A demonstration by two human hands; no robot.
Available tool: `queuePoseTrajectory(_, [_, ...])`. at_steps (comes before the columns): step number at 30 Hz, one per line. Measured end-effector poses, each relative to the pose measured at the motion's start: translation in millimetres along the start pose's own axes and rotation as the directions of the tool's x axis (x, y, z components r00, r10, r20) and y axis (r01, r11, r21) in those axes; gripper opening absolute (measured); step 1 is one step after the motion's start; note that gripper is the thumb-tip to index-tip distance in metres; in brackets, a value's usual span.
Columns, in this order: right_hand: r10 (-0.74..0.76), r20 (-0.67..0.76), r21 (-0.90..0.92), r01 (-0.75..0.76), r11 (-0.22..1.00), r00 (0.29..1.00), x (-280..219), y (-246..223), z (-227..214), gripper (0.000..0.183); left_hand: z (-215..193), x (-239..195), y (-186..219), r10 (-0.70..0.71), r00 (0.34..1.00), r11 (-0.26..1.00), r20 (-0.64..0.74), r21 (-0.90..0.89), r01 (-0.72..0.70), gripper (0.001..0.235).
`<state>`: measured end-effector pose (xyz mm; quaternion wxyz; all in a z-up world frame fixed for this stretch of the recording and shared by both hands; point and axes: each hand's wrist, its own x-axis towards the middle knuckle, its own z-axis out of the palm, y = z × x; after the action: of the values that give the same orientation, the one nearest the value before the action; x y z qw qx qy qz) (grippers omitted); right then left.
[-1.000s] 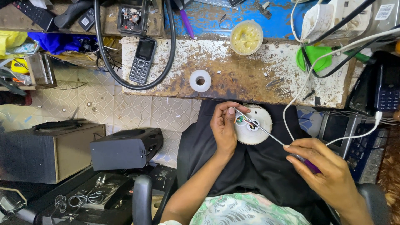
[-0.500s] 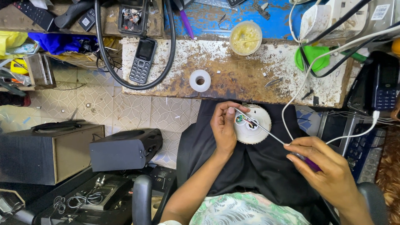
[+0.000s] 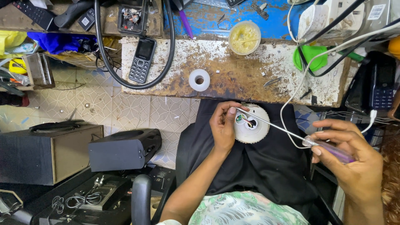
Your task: The person holds a white circular electronic device on their lap and uses a screwdriver to adjust internal components. They repeatedly insert the screwdriver into the device, turn it, and reposition the device while working.
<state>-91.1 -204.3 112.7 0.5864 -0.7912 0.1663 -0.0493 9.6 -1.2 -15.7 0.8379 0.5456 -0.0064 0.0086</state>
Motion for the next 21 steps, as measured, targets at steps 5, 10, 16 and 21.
queuePoseTrajectory(5, [-0.053, -0.126, 0.013, 0.055, 0.998, 0.991, -5.6, 0.9, 11.3, 0.016, 0.0, -0.1, 2.4, -0.017, 1.0, 1.0, 0.014, 0.018, 0.017, 0.025])
queuePoseTrajectory(10, [-0.076, -0.164, 0.055, 0.086, 0.995, 0.983, -6.7, 15.4, 10.3, 0.012, 0.5, 1.3, 13.2, -0.009, 0.999, 0.998, 0.044, 0.067, 0.006, 0.042])
queuePoseTrajectory(16, [-0.098, -0.217, 0.113, 0.124, 0.986, 0.971, -8.3, 31.0, 6.5, 0.01, -5.3, 2.8, 35.0, -0.001, 0.974, 0.923, 0.226, 0.374, -0.085, 0.044])
queuePoseTrajectory(21, [-0.071, -0.244, 0.135, 0.106, 0.985, 0.967, -11.8, 34.4, 6.6, 0.009, -5.7, -5.5, 41.8, 0.007, 0.941, 0.672, 0.339, 0.695, -0.256, 0.052])
